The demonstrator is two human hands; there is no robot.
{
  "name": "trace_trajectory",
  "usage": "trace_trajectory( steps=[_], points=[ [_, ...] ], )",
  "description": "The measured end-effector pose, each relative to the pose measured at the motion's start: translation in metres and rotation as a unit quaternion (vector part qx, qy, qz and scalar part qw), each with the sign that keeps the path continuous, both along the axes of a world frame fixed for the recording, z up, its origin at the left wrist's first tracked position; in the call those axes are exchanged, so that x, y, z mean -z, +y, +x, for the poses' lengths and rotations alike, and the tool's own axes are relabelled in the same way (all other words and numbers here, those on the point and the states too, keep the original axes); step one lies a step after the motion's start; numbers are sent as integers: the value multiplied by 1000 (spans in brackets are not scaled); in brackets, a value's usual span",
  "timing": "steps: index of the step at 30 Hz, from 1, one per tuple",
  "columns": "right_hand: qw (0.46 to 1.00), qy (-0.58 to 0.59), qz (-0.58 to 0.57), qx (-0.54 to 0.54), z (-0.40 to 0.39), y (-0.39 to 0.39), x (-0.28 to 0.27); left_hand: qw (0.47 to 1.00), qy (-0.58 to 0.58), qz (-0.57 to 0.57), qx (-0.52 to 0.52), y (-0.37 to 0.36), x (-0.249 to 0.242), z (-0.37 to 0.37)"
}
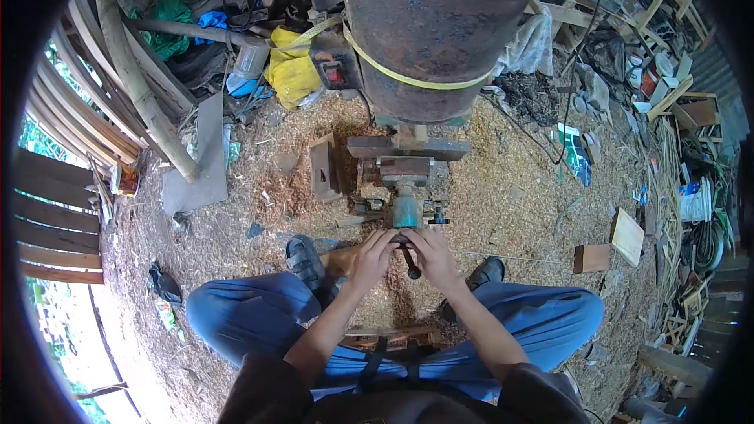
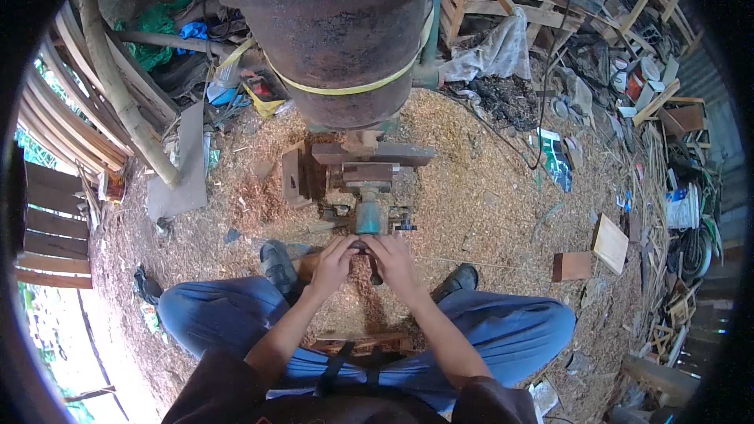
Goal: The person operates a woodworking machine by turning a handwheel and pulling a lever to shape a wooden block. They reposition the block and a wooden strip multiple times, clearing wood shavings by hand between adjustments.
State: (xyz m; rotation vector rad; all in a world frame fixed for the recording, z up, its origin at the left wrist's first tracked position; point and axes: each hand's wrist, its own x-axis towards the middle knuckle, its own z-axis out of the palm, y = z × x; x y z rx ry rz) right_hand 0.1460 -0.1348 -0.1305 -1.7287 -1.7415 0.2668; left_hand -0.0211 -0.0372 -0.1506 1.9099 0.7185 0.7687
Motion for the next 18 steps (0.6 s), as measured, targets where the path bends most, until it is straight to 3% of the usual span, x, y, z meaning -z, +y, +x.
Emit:
trace_trajectory(
  steps=[2, 3, 4, 6, 8, 10, 12, 14, 18],
  points=[
    [960, 240, 97, 110, -15, -9, 33, 987, 48, 142, 61, 9, -33, 9],
    [945, 290, 23, 148, -15, -18, 35, 980, 9, 180, 81, 11, -42, 18],
    [947, 285, 26, 149, -9, -19, 33, 980, 4, 182, 82, 9, -53, 24],
    [980, 138, 48, 135, 0, -23, 25, 980, 25, 198, 11, 5, -68, 31],
    [981, 90, 93, 147, 0, -3, -19, 979, 42, 196, -24, 15, -53, 17],
    [1000, 10, -7, 14, 4, 2, -43, 995, 93, 32, 25, 19, -45, 1],
    [998, 56, 3, 26, 10, -7, 11, 995, 78, 46, 44, 21, -43, 5],
    [987, 133, -29, 87, 13, -17, 46, 998, -10, 43, 52, 23, -45, 14],
    [995, 40, 42, 77, 32, -10, -7, 997, 3, 75, -28, 33, -50, 21]
  ],
)
